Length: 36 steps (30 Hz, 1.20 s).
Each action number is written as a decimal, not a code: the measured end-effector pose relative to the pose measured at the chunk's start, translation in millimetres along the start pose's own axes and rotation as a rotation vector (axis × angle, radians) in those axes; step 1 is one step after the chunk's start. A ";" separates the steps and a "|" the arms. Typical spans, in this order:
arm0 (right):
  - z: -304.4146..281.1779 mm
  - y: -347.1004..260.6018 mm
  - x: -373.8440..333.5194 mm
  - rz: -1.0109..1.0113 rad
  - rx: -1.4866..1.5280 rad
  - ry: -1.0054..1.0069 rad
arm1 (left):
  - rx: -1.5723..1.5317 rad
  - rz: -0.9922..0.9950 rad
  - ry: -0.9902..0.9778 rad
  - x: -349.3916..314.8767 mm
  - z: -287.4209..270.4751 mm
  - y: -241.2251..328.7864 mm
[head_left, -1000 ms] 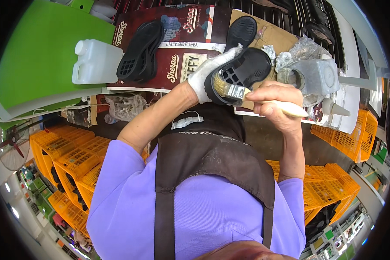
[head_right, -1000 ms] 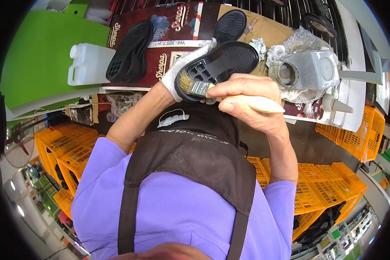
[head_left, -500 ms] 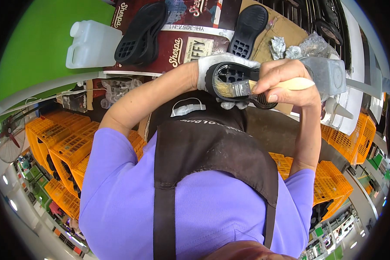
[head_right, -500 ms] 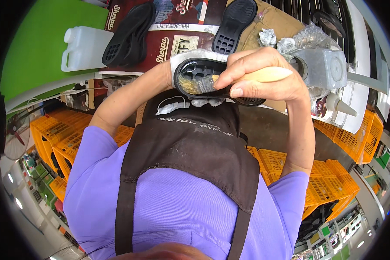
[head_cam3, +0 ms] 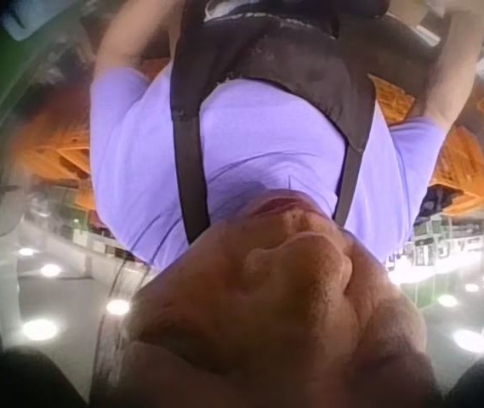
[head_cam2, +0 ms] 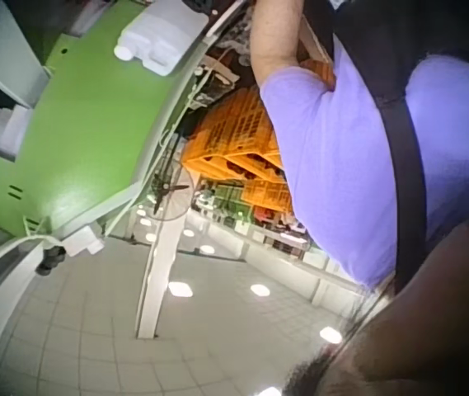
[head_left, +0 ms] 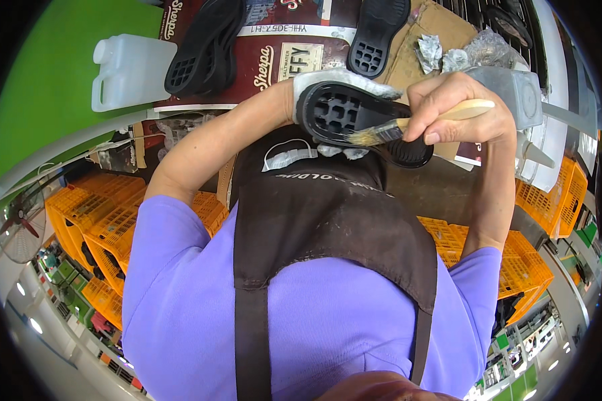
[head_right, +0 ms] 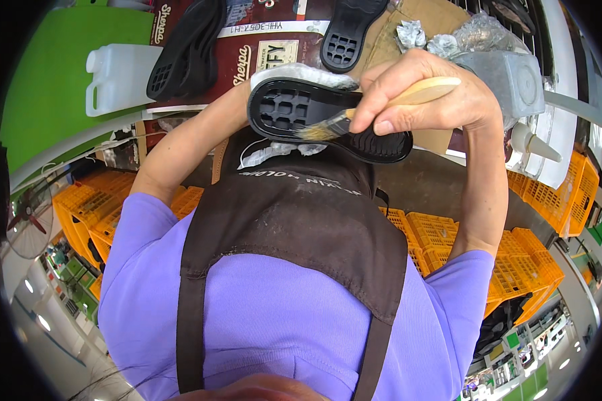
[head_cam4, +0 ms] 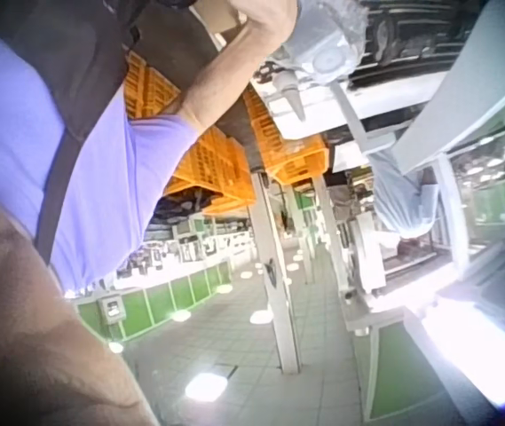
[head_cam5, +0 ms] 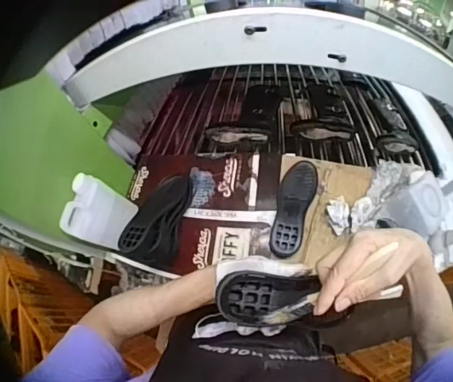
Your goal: The person repeatedly applies a clear adhesive to the bottom of black shoe soles using a paintbrush. They dip the brush into a container, spread the glue across the sole, and place the sole on a rack before picking up another one to repeat the process.
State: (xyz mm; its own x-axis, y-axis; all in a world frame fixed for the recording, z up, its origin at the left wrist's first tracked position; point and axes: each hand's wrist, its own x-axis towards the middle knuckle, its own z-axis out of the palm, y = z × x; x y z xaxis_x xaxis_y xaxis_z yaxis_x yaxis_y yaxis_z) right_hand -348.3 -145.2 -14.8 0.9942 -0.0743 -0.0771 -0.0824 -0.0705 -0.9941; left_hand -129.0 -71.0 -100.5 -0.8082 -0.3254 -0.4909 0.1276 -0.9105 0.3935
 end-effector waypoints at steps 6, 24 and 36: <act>1.5 -12.0 -49.5 0.151 -0.098 0.208 | -0.285 0.032 -0.352 -5.1 1.3 8.4; 98.4 6.9 2.3 -0.324 -0.519 1.459 | 1.156 1.133 0.707 10.8 44.1 -10.8; 99.3 -1.7 34.6 -0.467 -0.432 1.255 | 1.130 1.084 0.340 26.6 25.3 -32.5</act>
State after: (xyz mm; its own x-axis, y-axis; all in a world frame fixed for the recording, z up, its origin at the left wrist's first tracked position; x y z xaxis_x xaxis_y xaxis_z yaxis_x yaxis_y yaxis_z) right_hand -307.0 -48.8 -23.4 0.2321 -0.7696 0.5948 -0.0083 -0.6131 -0.7900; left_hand -169.2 -43.5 -106.6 -0.4444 -0.8413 0.3079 -0.0664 0.3737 0.9252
